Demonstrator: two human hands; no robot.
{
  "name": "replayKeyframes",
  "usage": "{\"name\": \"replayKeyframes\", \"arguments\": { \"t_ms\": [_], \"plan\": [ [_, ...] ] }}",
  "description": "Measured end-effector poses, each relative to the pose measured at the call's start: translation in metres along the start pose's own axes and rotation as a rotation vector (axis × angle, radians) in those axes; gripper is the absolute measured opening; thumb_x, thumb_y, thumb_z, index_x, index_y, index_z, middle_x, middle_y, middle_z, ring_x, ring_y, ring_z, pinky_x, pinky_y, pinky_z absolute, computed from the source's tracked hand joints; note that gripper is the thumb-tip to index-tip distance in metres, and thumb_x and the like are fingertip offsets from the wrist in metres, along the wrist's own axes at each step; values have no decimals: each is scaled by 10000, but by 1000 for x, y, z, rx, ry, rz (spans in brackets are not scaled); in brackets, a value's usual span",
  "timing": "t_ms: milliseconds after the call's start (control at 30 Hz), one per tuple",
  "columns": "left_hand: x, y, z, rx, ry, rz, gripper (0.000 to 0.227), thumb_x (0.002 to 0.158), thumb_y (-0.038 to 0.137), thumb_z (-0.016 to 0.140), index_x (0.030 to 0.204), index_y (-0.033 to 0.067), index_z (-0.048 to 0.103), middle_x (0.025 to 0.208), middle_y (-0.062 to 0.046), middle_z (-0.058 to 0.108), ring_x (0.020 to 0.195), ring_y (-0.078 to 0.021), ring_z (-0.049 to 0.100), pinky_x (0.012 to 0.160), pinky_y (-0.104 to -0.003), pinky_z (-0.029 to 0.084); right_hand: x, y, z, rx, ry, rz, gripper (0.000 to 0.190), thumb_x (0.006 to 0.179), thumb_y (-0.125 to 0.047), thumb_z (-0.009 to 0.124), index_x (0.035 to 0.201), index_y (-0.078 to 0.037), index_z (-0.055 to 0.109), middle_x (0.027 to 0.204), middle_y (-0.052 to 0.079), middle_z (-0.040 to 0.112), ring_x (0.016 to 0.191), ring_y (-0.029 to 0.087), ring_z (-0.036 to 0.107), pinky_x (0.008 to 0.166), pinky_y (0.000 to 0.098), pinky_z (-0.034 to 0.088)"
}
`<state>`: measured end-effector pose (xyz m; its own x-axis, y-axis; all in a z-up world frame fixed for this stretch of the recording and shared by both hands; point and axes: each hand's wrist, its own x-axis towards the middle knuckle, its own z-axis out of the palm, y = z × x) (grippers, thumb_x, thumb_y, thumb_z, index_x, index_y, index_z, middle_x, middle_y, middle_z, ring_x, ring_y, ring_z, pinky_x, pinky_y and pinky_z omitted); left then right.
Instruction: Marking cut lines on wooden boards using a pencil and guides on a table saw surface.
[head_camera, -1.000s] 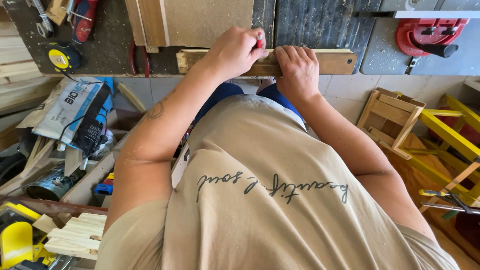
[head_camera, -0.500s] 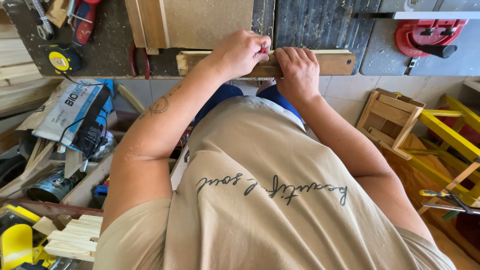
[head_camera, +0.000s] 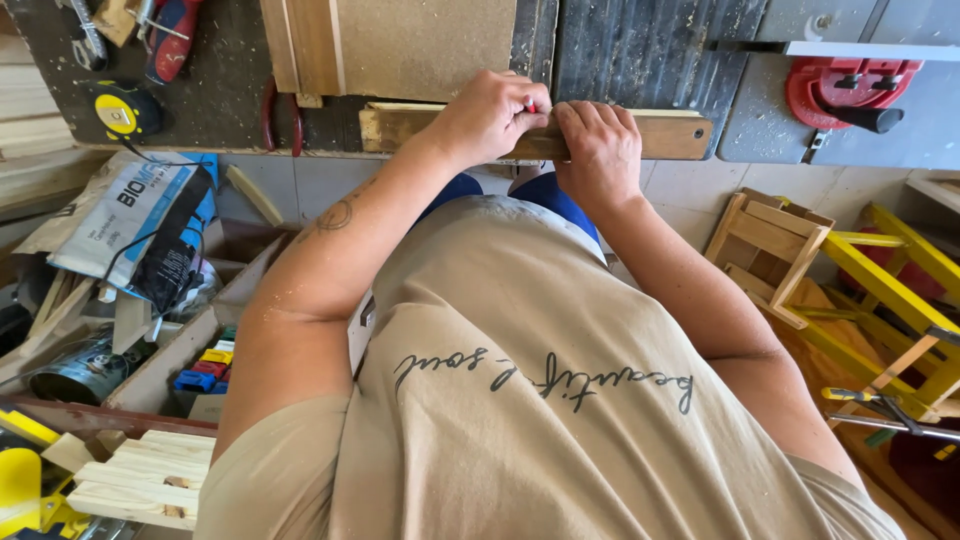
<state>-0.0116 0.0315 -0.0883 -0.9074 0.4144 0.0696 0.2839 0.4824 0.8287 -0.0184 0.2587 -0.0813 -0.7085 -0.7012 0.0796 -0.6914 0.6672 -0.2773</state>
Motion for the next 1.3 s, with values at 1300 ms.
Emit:
{"name": "replayKeyframes", "arguments": {
  "t_ms": [1300],
  "plan": [
    [-23,1,16,0,250,-1,138,1005,122,810,956,112,681,794,-17,707,733,-223,572,610,-361,476,6,-5,-8,-8,61,-50,352,797,-162,732,1143,-101,709,1051,46,763,922,278,732,803,388,540]
  ]
}}
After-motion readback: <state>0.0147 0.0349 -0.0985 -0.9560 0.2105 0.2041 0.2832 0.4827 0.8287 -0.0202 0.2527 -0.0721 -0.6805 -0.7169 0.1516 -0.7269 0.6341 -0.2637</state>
